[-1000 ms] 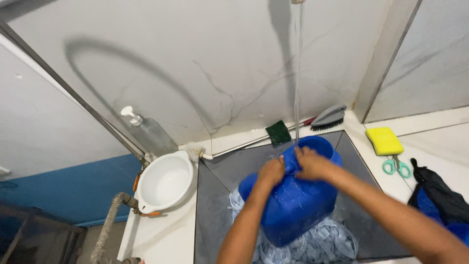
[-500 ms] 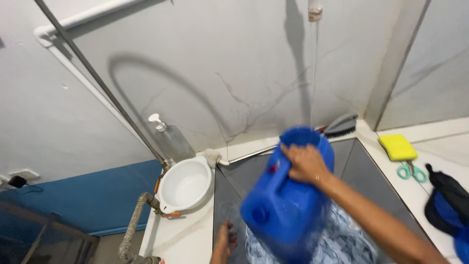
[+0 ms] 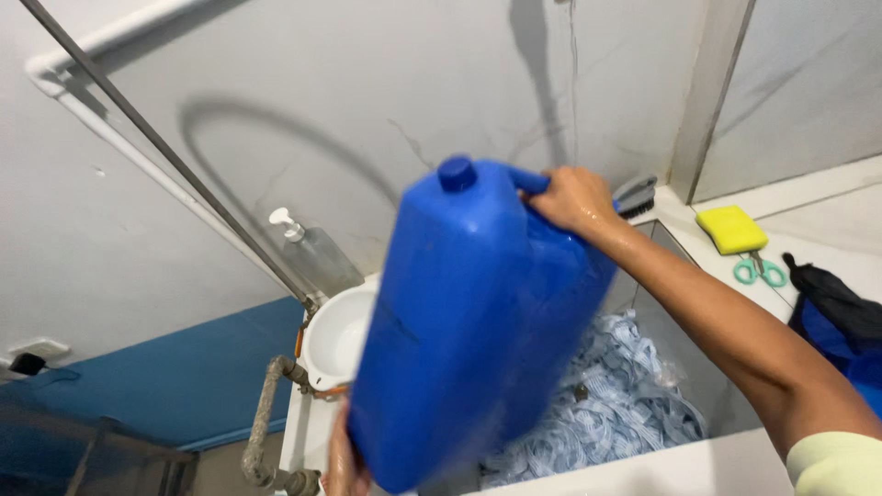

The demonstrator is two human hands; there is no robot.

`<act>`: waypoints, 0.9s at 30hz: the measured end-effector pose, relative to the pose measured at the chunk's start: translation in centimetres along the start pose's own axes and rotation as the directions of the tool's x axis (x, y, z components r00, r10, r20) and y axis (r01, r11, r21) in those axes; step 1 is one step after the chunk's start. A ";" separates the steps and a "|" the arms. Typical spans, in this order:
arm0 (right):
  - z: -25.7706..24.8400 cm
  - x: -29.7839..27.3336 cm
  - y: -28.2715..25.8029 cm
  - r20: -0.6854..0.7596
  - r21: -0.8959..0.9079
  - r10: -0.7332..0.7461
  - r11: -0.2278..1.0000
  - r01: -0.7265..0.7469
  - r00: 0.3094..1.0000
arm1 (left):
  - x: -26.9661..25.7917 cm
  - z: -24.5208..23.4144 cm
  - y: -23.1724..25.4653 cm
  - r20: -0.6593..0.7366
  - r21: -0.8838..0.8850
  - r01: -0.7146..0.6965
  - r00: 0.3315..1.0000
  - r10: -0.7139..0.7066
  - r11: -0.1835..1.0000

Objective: The person cleans a large blue plastic container by rinsing it under a tap, scrubbing the exterior with a sponge, and rinsing again. They then place a white mesh seal around the container's opening and use a red heat gun to shrink the seal in place.

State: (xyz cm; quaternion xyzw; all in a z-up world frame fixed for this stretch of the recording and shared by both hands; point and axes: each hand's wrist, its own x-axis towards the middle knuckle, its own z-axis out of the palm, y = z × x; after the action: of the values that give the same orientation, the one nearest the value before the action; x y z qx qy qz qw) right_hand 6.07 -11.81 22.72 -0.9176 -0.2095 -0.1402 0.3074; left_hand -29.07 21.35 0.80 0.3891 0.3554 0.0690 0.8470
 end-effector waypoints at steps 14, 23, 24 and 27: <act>0.9 0.4 1.5 -0.155 0.041 -0.006 0.999 0.013 0.988 | 0.7 -1.1 1.7 -0.019 -0.026 -0.264 0.964 0.264 0.964; 1.9 -0.3 -0.6 -0.039 -0.154 0.035 0.987 -0.041 0.999 | 2.1 -4.3 -1.0 -0.193 0.036 -0.088 0.977 0.093 0.995; 1.6 -0.3 -0.7 -0.099 -0.094 -0.012 0.996 0.002 0.995 | 2.6 -4.4 -0.5 -0.139 0.006 -0.153 0.979 0.152 0.988; 1.5 -0.3 -1.3 -0.156 0.091 0.030 0.996 -0.016 0.987 | 4.8 -1.4 -0.5 -0.053 -0.080 -0.303 0.953 0.300 0.949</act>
State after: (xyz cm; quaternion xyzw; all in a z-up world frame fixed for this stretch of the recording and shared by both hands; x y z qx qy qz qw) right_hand 5.39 -10.01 22.08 -0.8913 -0.1799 -0.1991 0.3654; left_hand -26.51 23.81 -2.82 0.3999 0.3052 0.2208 0.8356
